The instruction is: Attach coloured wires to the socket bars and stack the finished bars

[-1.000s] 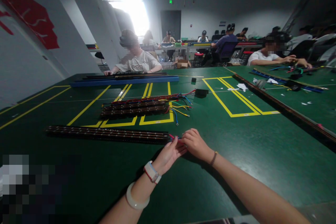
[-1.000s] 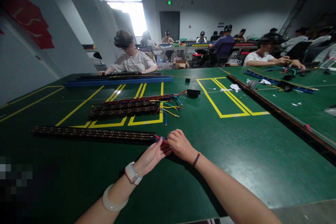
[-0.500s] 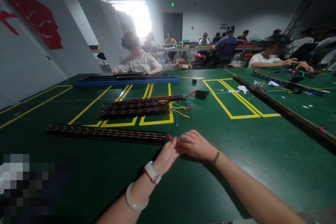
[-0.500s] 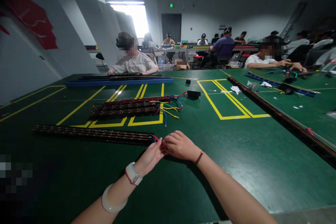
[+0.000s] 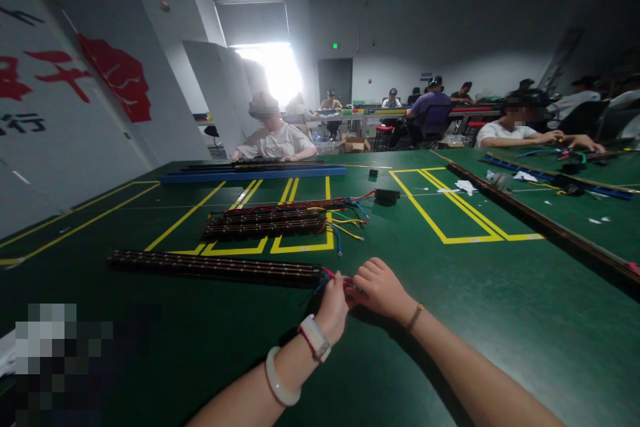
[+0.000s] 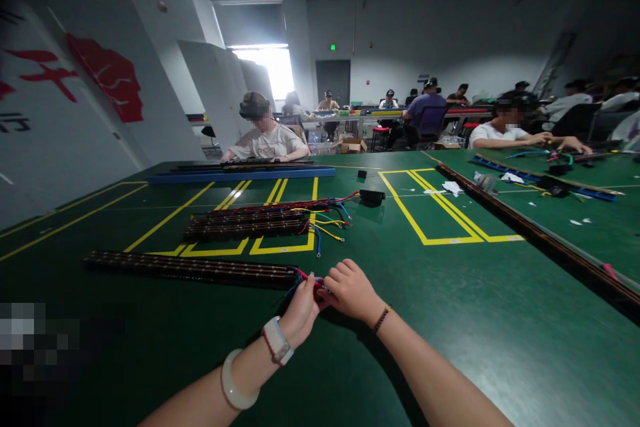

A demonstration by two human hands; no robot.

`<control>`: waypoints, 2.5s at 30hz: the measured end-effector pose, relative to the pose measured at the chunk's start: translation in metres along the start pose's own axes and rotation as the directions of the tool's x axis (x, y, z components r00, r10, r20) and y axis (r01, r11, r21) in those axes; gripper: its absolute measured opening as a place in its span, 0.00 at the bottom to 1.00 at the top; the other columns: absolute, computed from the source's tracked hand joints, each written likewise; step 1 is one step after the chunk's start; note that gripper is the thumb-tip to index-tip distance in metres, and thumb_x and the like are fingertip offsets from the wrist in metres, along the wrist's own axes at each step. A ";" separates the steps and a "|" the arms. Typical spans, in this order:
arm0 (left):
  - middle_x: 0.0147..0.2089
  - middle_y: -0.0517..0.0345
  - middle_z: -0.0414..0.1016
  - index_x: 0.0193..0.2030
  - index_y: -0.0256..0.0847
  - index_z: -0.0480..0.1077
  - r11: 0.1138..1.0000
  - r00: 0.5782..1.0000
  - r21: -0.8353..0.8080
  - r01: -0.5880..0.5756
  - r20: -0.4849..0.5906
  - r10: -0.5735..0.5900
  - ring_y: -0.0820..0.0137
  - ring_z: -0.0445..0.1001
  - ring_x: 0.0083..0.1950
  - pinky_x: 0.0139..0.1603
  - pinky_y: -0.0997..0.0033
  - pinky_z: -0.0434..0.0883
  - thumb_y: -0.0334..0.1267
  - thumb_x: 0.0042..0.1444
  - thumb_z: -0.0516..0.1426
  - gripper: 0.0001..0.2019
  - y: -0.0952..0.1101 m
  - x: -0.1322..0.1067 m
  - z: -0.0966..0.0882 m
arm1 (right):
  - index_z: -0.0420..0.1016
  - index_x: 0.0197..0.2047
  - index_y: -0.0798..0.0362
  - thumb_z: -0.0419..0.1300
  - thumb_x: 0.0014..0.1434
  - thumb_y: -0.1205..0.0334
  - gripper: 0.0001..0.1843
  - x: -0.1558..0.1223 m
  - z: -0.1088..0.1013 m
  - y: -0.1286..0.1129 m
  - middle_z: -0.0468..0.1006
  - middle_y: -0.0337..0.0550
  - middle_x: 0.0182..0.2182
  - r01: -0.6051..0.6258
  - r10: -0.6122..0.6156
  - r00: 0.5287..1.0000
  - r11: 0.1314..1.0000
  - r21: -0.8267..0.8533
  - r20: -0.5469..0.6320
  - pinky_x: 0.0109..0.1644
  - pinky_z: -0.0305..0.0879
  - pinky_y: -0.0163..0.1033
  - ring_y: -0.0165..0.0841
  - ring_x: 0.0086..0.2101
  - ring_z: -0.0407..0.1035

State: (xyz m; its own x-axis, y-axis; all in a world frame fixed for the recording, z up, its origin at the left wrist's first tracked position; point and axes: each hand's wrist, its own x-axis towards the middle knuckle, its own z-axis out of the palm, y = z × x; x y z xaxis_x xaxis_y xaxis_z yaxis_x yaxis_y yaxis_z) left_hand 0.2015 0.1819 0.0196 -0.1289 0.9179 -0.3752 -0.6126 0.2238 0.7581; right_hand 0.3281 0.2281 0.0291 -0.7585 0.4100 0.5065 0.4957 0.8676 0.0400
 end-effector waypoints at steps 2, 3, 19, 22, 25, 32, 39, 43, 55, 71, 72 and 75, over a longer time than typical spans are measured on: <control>0.25 0.64 0.68 0.31 0.40 0.60 1.000 1.000 -0.022 -0.016 -0.014 0.015 0.75 0.68 0.26 0.33 0.71 0.68 0.43 0.62 0.50 0.11 -0.002 0.003 0.004 | 0.70 0.29 0.52 0.51 0.63 0.58 0.13 0.000 0.002 0.000 0.69 0.42 0.25 -0.017 0.017 1.000 1.000 -0.017 -0.006 0.40 0.53 0.41 0.33 0.30 0.59; 0.25 0.64 0.68 0.32 0.40 0.60 1.000 1.000 -0.019 -0.018 -0.004 0.018 0.75 0.69 0.26 0.34 0.71 0.68 0.43 0.62 0.50 0.10 -0.003 0.005 0.003 | 0.69 0.29 0.52 0.52 0.63 0.58 0.13 0.000 0.003 0.001 0.69 0.42 0.25 -0.034 0.033 0.999 0.999 -0.015 -0.007 0.40 0.53 0.41 0.33 0.29 0.59; 0.21 0.62 0.65 0.31 0.39 0.60 0.978 0.973 0.209 0.018 0.221 -0.065 0.70 0.71 0.24 0.31 0.65 0.71 0.47 0.63 0.47 0.15 0.003 0.017 -0.022 | 0.69 0.27 0.52 0.55 0.60 0.49 0.17 0.010 0.042 0.037 0.73 0.39 0.25 -0.526 0.558 0.830 0.778 0.343 0.006 0.30 0.57 0.35 0.32 0.28 0.65; 0.20 0.63 0.64 0.30 0.40 0.59 0.970 0.969 0.242 0.029 0.232 -0.087 0.70 0.71 0.24 0.31 0.66 0.71 0.44 0.64 0.46 0.14 0.009 0.013 -0.023 | 0.71 0.27 0.52 0.56 0.58 0.47 0.17 0.021 0.049 0.052 0.73 0.39 0.24 -0.544 0.562 0.826 0.777 0.318 0.040 0.30 0.56 0.35 0.33 0.28 0.65; 0.21 0.63 0.64 0.30 0.40 0.59 0.963 0.970 0.268 0.039 0.220 -0.101 0.70 0.72 0.25 0.32 0.66 0.71 0.40 0.64 0.44 0.13 0.013 0.010 -0.022 | 0.72 0.28 0.52 0.58 0.56 0.46 0.17 0.025 0.053 0.061 0.74 0.39 0.24 -0.534 0.537 0.841 0.803 0.263 0.067 0.31 0.55 0.35 0.34 0.30 0.65; 0.29 0.50 0.73 0.34 0.36 0.63 0.985 0.953 0.168 0.046 0.289 -0.094 0.65 0.77 0.36 0.44 0.59 0.72 0.40 0.64 0.47 0.11 0.013 0.011 -0.023 | 0.73 0.27 0.52 0.57 0.56 0.44 0.19 0.017 0.045 0.057 0.74 0.39 0.25 -0.503 0.510 0.856 0.792 0.346 0.079 0.32 0.56 0.36 0.33 0.29 0.65; 0.32 0.48 0.75 0.38 0.35 0.62 0.972 0.955 0.225 0.064 0.267 -0.125 0.61 0.78 0.38 0.45 0.54 0.72 0.45 0.63 0.47 0.13 0.019 0.013 -0.029 | 0.72 0.33 0.52 0.54 0.61 0.52 0.13 0.014 0.037 0.047 0.75 0.41 0.31 -0.416 0.501 0.860 0.796 0.440 -0.094 0.39 0.59 0.39 0.34 0.33 0.65; 0.26 0.52 0.73 0.36 0.35 0.62 0.914 0.943 0.393 0.104 0.252 -0.216 0.61 0.78 0.31 0.38 0.57 0.73 0.50 0.63 0.45 0.18 0.028 0.019 -0.033 | 0.72 0.36 0.51 0.54 0.61 0.54 0.11 0.012 0.030 0.038 0.73 0.41 0.31 -0.374 0.464 0.874 0.833 0.408 -0.146 0.42 0.58 0.41 0.34 0.34 0.65; 0.19 0.54 0.72 0.27 0.35 0.66 0.663 0.902 0.749 0.019 0.274 -0.335 0.69 0.73 0.20 0.24 0.71 0.70 0.57 0.57 0.49 0.24 0.053 0.026 -0.046 | 0.72 0.39 0.50 0.54 0.62 0.55 0.10 0.006 0.020 0.018 0.73 0.43 0.37 -0.325 0.381 0.919 0.875 0.359 -0.097 0.47 0.58 0.42 0.36 0.40 0.65; 0.32 0.38 0.77 0.41 0.30 0.66 0.859 0.922 0.510 0.042 0.312 -0.230 0.59 0.79 0.33 0.38 0.61 0.75 0.52 0.59 0.51 0.21 0.041 0.023 -0.038 | 0.70 0.49 0.51 0.64 0.48 0.53 0.25 0.002 0.030 0.019 0.72 0.45 0.43 -0.384 0.371 0.923 0.881 0.276 0.099 0.57 0.50 0.50 0.40 0.48 0.63; 0.33 0.39 0.77 0.41 0.30 0.66 0.874 0.926 0.484 0.039 0.311 -0.214 0.59 0.79 0.33 0.40 0.61 0.74 0.50 0.59 0.51 0.20 0.039 0.023 -0.037 | 0.71 0.45 0.51 0.64 0.49 0.56 0.19 0.002 0.029 0.019 0.73 0.43 0.40 -0.366 0.361 0.930 0.887 0.283 0.073 0.55 0.52 0.48 0.38 0.45 0.64; 0.36 0.41 0.77 0.42 0.31 0.67 0.927 0.929 0.372 0.050 0.322 -0.180 0.62 0.79 0.37 0.46 0.60 0.73 0.46 0.61 0.51 0.17 0.034 0.020 -0.034 | 0.72 0.38 0.52 0.62 0.51 0.67 0.08 0.003 0.029 0.015 0.73 0.41 0.34 -0.263 0.279 0.960 0.931 0.255 -0.026 0.51 0.53 0.44 0.34 0.40 0.64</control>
State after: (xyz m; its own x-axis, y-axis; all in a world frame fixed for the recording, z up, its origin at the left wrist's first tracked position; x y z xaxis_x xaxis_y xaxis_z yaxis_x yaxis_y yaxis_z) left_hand 0.1518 0.1972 0.0199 0.2418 0.9184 -0.3130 -0.2844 0.3755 0.8821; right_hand 0.3210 0.2509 0.0065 -0.5790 0.6279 0.5200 0.5530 0.7712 -0.3155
